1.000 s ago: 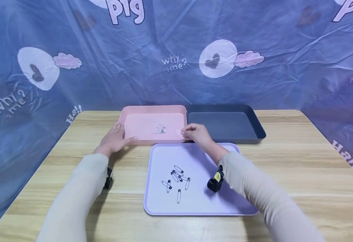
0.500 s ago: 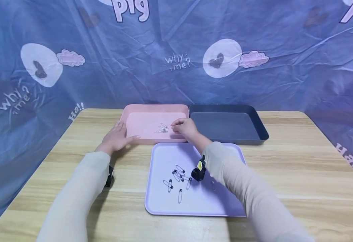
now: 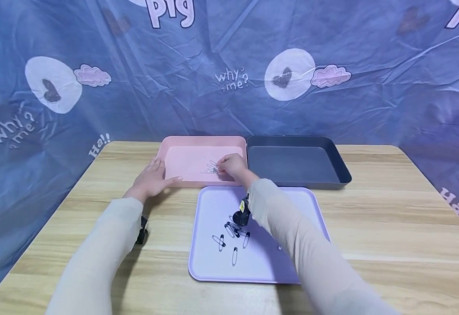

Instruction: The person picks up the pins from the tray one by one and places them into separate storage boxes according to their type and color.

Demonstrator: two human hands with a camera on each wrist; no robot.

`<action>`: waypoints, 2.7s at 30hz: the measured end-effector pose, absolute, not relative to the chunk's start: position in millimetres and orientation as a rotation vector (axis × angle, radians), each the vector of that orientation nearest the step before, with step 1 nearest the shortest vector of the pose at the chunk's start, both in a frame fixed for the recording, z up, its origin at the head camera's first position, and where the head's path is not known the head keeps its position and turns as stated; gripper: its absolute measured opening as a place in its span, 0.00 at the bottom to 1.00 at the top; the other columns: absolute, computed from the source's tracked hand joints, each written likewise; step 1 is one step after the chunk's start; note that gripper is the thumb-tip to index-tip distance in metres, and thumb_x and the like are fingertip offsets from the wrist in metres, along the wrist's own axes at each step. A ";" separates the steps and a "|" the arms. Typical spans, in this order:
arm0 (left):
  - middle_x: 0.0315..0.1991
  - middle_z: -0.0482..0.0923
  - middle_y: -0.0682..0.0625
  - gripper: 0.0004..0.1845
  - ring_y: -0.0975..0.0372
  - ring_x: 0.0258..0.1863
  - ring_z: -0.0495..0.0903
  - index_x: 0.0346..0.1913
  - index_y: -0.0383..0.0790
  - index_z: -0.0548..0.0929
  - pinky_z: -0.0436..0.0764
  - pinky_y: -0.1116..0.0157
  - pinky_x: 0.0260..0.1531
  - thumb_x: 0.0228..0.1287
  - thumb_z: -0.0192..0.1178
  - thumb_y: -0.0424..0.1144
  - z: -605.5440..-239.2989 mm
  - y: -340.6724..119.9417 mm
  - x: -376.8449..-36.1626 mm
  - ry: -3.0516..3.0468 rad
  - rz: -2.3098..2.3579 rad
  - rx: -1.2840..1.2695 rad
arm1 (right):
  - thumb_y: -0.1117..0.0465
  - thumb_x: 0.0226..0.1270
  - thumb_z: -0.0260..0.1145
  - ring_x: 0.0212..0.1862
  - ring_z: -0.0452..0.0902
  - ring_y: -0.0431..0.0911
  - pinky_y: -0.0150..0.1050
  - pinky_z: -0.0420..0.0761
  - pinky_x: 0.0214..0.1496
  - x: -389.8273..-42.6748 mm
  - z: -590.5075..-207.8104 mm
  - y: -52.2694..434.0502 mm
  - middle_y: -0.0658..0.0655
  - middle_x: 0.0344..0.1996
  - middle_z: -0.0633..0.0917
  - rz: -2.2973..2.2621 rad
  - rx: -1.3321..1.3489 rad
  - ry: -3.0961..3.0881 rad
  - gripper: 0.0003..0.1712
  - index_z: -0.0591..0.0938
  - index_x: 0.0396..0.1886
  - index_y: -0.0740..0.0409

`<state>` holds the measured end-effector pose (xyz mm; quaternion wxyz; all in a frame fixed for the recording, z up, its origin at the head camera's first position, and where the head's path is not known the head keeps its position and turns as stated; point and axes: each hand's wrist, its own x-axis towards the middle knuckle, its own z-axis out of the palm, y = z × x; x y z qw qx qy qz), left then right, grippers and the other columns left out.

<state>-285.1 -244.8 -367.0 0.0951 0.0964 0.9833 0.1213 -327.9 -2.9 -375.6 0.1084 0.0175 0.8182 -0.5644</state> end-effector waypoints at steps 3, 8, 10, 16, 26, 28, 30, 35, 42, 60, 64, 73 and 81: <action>0.65 0.34 0.34 0.53 0.46 0.63 0.33 0.63 0.23 0.40 0.38 0.54 0.61 0.53 0.36 0.70 -368.1 -245.3 -285.7 2.916 0.353 0.289 | 0.76 0.46 0.58 0.19 0.77 0.42 0.31 0.77 0.20 -364.3 -421.1 -8.9 0.56 0.19 0.81 -1.683 0.021 2.415 0.09 0.83 0.22 0.63; 0.65 0.33 0.34 0.54 0.47 0.63 0.32 0.63 0.23 0.40 0.37 0.54 0.61 0.52 0.35 0.71 -370.4 -246.1 -287.1 2.919 0.337 0.288 | 0.75 0.47 0.59 0.18 0.78 0.44 0.32 0.77 0.18 -423.1 -488.0 -21.3 0.57 0.17 0.80 -1.746 0.016 2.398 0.08 0.82 0.20 0.62; 0.65 0.33 0.35 0.54 0.47 0.63 0.32 0.63 0.23 0.40 0.37 0.55 0.61 0.52 0.35 0.71 -371.3 -246.6 -287.4 2.920 0.332 0.288 | 0.74 0.47 0.61 0.18 0.78 0.44 0.33 0.78 0.19 -434.0 -500.9 -24.3 0.56 0.18 0.80 -1.746 0.055 2.397 0.07 0.82 0.22 0.61; 0.65 0.33 0.34 0.55 0.47 0.63 0.33 0.63 0.23 0.39 0.37 0.55 0.61 0.51 0.34 0.72 -372.7 -247.6 -288.2 2.927 0.320 0.292 | 0.71 0.46 0.62 0.16 0.77 0.44 0.34 0.77 0.17 -488.2 -566.2 -25.5 0.55 0.15 0.80 -1.780 0.053 2.397 0.06 0.82 0.20 0.57; 0.65 0.34 0.34 0.54 0.47 0.63 0.33 0.63 0.23 0.39 0.37 0.55 0.61 0.52 0.35 0.71 -372.6 -245.0 -287.6 2.925 0.335 0.284 | 0.74 0.53 0.56 0.20 0.78 0.43 0.31 0.79 0.25 -355.6 -406.7 -15.1 0.59 0.19 0.80 -1.826 0.018 2.342 0.07 0.81 0.25 0.67; 0.65 0.34 0.34 0.54 0.47 0.63 0.33 0.63 0.23 0.39 0.37 0.55 0.61 0.52 0.35 0.70 -371.9 -244.8 -287.6 2.924 0.342 0.277 | 0.74 0.53 0.56 0.22 0.78 0.44 0.32 0.79 0.25 -355.9 -405.9 -13.4 0.59 0.20 0.80 -1.838 -0.020 2.323 0.07 0.81 0.26 0.67; 0.65 0.35 0.34 0.54 0.47 0.63 0.33 0.63 0.23 0.40 0.38 0.54 0.61 0.52 0.35 0.71 -372.2 -245.0 -287.8 2.927 0.340 0.274 | 0.74 0.54 0.55 0.26 0.79 0.47 0.33 0.79 0.28 -359.9 -410.6 -13.2 0.61 0.22 0.81 -1.825 -0.030 2.322 0.07 0.80 0.27 0.67; 0.64 0.35 0.32 0.55 0.45 0.63 0.34 0.62 0.22 0.40 0.38 0.54 0.61 0.51 0.34 0.71 -374.0 -243.2 -287.9 2.949 0.326 0.298 | 0.75 0.55 0.53 0.31 0.79 0.50 0.36 0.79 0.33 -328.1 -376.0 -7.0 0.66 0.28 0.81 -1.754 -0.022 2.356 0.08 0.78 0.33 0.74; 0.63 0.39 0.30 0.53 0.44 0.63 0.37 0.61 0.20 0.43 0.40 0.54 0.61 0.54 0.37 0.68 -370.8 -240.9 -285.5 2.986 0.324 0.329 | 0.73 0.57 0.54 0.36 0.78 0.52 0.36 0.78 0.38 -307.0 -360.5 11.6 0.69 0.35 0.79 -1.777 -0.117 2.273 0.10 0.76 0.37 0.76; 0.64 0.36 0.31 0.54 0.45 0.63 0.35 0.62 0.20 0.41 0.40 0.53 0.60 0.53 0.35 0.70 -373.0 -242.8 -285.6 2.978 0.302 0.333 | 0.71 0.55 0.58 0.36 0.78 0.50 0.39 0.77 0.41 -267.1 -343.1 51.0 0.65 0.35 0.79 -1.792 -0.166 2.208 0.13 0.75 0.40 0.76; 0.64 0.35 0.31 0.55 0.44 0.63 0.36 0.62 0.21 0.41 0.40 0.53 0.60 0.52 0.34 0.71 -374.3 -242.6 -285.9 2.979 0.300 0.334 | 0.73 0.54 0.57 0.35 0.78 0.50 0.36 0.77 0.40 -256.5 -343.8 60.9 0.64 0.34 0.79 -1.818 -0.149 2.160 0.12 0.75 0.39 0.77; 0.64 0.35 0.31 0.54 0.44 0.63 0.35 0.62 0.21 0.41 0.40 0.53 0.60 0.52 0.34 0.71 -373.4 -241.4 -284.8 2.984 0.297 0.334 | 0.75 0.51 0.59 0.35 0.79 0.48 0.38 0.77 0.41 -233.4 -344.2 80.0 0.66 0.35 0.80 -1.815 -0.158 2.113 0.13 0.74 0.38 0.78; 0.64 0.35 0.31 0.53 0.44 0.63 0.34 0.62 0.21 0.40 0.39 0.53 0.60 0.53 0.35 0.69 -372.4 -243.8 -283.0 2.973 0.316 0.315 | 0.71 0.51 0.62 0.34 0.79 0.46 0.38 0.77 0.40 -221.0 -350.9 97.2 0.61 0.30 0.82 -1.714 -0.158 2.168 0.14 0.76 0.38 0.75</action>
